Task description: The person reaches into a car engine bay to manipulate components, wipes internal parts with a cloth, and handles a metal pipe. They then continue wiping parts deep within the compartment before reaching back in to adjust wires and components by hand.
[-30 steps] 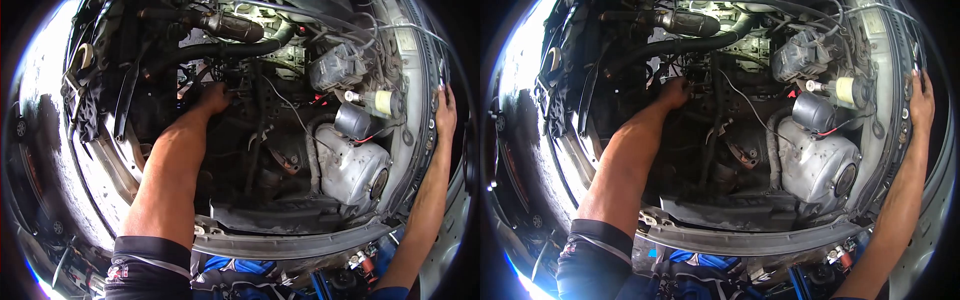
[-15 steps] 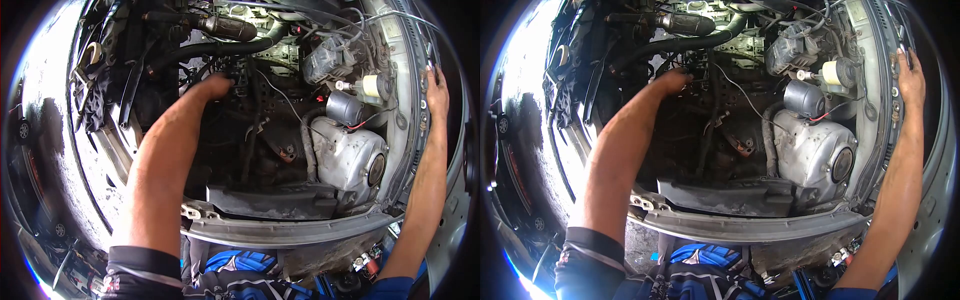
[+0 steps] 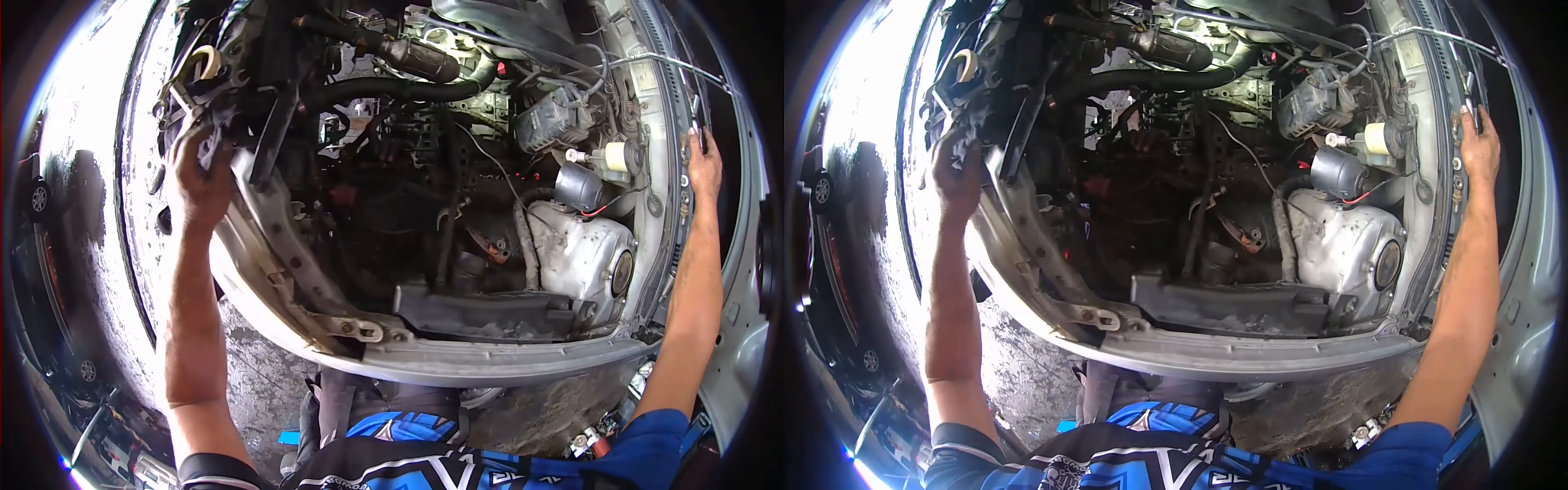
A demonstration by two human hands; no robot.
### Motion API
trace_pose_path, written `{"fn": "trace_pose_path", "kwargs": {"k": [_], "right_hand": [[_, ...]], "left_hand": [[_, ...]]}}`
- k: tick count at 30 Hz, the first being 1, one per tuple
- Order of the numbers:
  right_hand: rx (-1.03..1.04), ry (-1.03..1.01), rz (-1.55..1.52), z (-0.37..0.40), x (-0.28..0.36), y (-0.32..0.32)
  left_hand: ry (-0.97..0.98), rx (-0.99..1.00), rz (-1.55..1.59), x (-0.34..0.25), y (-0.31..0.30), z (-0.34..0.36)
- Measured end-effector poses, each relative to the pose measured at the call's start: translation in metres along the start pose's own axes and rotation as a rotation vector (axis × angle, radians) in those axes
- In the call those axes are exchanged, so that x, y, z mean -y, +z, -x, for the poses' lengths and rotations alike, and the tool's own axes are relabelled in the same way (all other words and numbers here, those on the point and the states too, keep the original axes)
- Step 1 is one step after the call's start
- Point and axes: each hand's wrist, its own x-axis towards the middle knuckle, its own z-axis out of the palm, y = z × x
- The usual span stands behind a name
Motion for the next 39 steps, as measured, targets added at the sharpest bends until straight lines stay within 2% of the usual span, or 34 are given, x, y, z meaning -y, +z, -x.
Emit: {"fn": "trace_pose_path", "kwargs": {"k": [2,3,4,6,8,10,12,14,18,19,20,22,24,26,28,30,33,35,38,39], "right_hand": [[-0.062,-0.059,0.09,-0.005,-0.01,0.007],[-0.068,-0.069,0.164,-0.006,-0.01,0.007],[-0.073,-0.079,0.237,-0.006,-0.01,0.007],[-0.097,-0.124,0.225,-0.008,-0.019,0.007],[-0.135,0.024,0.219,0.002,0.002,-0.001],[-0.308,-0.044,0.184,0.009,0.018,0.001],[-0.302,-0.168,-0.071,0.045,0.073,-0.019],[-0.19,-0.266,-0.357,0.105,0.15,-0.052],[0.145,-0.291,-0.755,0.228,0.274,-0.115],[0.283,-0.29,-0.829,0.251,0.297,-0.119],[0.424,-0.286,-0.899,0.271,0.319,-0.121],[0.489,-0.546,-0.844,0.295,0.371,-0.126],[0.509,-0.753,-0.94,0.304,0.425,-0.125],[0.48,-0.85,-0.935,0.306,0.478,-0.113],[0.402,-0.868,-0.921,0.306,0.529,-0.103],[0.306,-0.878,-0.826,0.305,0.574,-0.085],[0.379,-0.8,-0.731,0.301,0.621,-0.084],[0.463,-0.829,-0.511,0.3,0.639,-0.081],[0.425,-0.837,-0.555,0.296,0.645,-0.07],[0.363,-0.858,-0.582,0.296,0.648,-0.066]], "left_hand": [[0.163,-0.035,-0.233,0.004,-0.006,0.011],[0.069,-0.022,-0.23,0.0,-0.006,0.019],[0.07,-0.018,-0.253,-0.008,-0.007,0.019],[0.111,-0.059,-0.189,-0.014,-0.007,0.016],[0.122,-0.082,-0.117,-0.008,-0.01,0.015],[0.165,-0.145,-0.071,-0.009,-0.013,0.014],[0.147,-0.182,-0.056,-0.014,-0.014,0.013],[0.068,-0.163,-0.062,-0.013,-0.012,0.014],[-0.069,-0.171,-0.09,-0.013,-0.012,0.014],[-0.154,-0.135,-0.106,-0.013,-0.012,0.015],[-0.155,-0.139,-0.103,-0.013,-0.012,0.014],[-0.235,-0.205,-0.181,-0.009,-0.01,0.011],[-0.293,-0.18,-0.137,-0.007,-0.009,0.005],[-0.436,-0.217,-0.19,-0.005,-0.008,-0.004],[-0.428,-0.199,-0.239,-0.001,-0.013,-0.018],[-0.503,0.167,-0.358,-0.002,-0.03,-0.038],[-0.428,0.279,-0.39,0.006,-0.041,-0.056],[-0.385,0.293,-0.377,0.013,-0.044,-0.06],[-0.421,0.388,-0.253,0.015,-0.055,-0.073],[-0.421,0.408,-0.31,0.012,-0.057,-0.078]]}}
